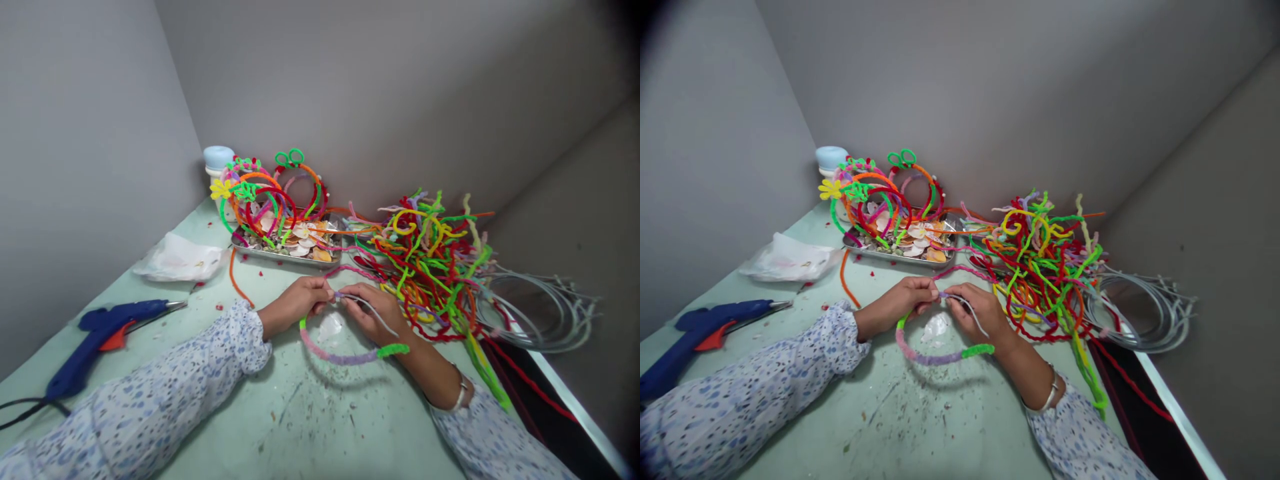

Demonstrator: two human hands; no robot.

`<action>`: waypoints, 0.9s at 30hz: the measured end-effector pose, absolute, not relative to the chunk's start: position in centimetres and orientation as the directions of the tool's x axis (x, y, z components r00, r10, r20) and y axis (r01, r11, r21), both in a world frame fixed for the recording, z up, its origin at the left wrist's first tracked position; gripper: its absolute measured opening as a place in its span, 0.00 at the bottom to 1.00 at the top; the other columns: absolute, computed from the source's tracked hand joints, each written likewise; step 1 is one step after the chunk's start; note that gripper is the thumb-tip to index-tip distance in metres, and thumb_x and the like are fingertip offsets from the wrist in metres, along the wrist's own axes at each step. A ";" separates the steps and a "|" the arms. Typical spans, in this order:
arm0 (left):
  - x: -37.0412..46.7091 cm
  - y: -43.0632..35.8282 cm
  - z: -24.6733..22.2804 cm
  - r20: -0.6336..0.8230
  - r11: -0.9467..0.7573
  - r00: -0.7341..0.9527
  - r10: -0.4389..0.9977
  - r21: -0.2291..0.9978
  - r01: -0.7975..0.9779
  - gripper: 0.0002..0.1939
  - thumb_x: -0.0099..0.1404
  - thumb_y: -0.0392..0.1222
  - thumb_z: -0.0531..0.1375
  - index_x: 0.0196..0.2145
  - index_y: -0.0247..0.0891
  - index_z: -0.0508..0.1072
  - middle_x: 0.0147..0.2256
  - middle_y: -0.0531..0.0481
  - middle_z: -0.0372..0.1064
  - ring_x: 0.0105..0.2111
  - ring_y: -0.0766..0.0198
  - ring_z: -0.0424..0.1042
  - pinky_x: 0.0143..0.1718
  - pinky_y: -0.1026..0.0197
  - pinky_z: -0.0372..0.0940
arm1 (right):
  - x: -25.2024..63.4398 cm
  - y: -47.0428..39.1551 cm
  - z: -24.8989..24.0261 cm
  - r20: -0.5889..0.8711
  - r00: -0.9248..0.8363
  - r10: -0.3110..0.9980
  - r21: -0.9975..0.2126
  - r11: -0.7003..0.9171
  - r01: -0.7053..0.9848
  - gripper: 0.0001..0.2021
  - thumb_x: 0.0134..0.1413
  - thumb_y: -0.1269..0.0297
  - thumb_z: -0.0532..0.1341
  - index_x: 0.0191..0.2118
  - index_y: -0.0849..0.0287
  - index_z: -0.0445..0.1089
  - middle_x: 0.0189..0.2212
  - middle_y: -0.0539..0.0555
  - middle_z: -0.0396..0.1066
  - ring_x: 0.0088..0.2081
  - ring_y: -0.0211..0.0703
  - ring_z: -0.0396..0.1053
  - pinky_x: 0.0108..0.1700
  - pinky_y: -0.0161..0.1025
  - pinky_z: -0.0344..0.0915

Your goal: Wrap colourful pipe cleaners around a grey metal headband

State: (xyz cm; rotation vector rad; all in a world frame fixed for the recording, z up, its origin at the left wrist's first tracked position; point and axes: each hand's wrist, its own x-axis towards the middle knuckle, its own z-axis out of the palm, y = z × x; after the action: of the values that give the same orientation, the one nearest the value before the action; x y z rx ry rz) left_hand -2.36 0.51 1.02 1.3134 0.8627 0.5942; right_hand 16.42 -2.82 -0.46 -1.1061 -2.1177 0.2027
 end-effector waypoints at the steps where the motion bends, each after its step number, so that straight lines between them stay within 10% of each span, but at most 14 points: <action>1: -2.4 0.5 1.0 -0.203 0.181 0.571 0.795 0.979 0.095 0.10 0.57 0.43 0.56 0.23 0.35 0.63 0.14 0.59 0.54 0.13 0.75 0.50 0.16 0.69 0.46 | 16.4 -2.8 -0.5 0.527 -0.364 0.768 -0.450 0.615 0.648 0.08 0.56 0.68 0.56 0.40 0.57 0.70 0.33 0.53 0.73 0.35 0.41 0.71 0.37 0.35 0.65; 18: -2.5 0.4 0.6 -0.082 0.039 0.576 0.814 0.996 0.086 0.10 0.59 0.46 0.57 0.30 0.35 0.67 0.16 0.58 0.56 0.15 0.74 0.54 0.17 0.69 0.49 | 15.7 -3.2 -0.5 0.454 -0.266 0.850 -0.591 0.511 0.625 0.07 0.54 0.68 0.58 0.39 0.57 0.70 0.31 0.52 0.73 0.31 0.40 0.70 0.35 0.35 0.66; 27: -2.6 0.5 0.7 -0.108 0.053 0.585 0.804 0.992 0.110 0.10 0.57 0.46 0.57 0.28 0.36 0.66 0.16 0.58 0.58 0.15 0.73 0.55 0.17 0.69 0.48 | 16.0 -3.0 -0.6 0.520 -0.372 0.769 -0.456 0.618 0.640 0.10 0.55 0.70 0.56 0.42 0.56 0.70 0.32 0.53 0.72 0.33 0.41 0.70 0.36 0.36 0.65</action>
State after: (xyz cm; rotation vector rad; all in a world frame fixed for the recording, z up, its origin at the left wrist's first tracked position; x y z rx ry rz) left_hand -2.57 0.54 0.69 1.4441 0.8311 0.6321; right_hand 16.05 -3.05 -0.56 -1.1017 -2.1212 0.2287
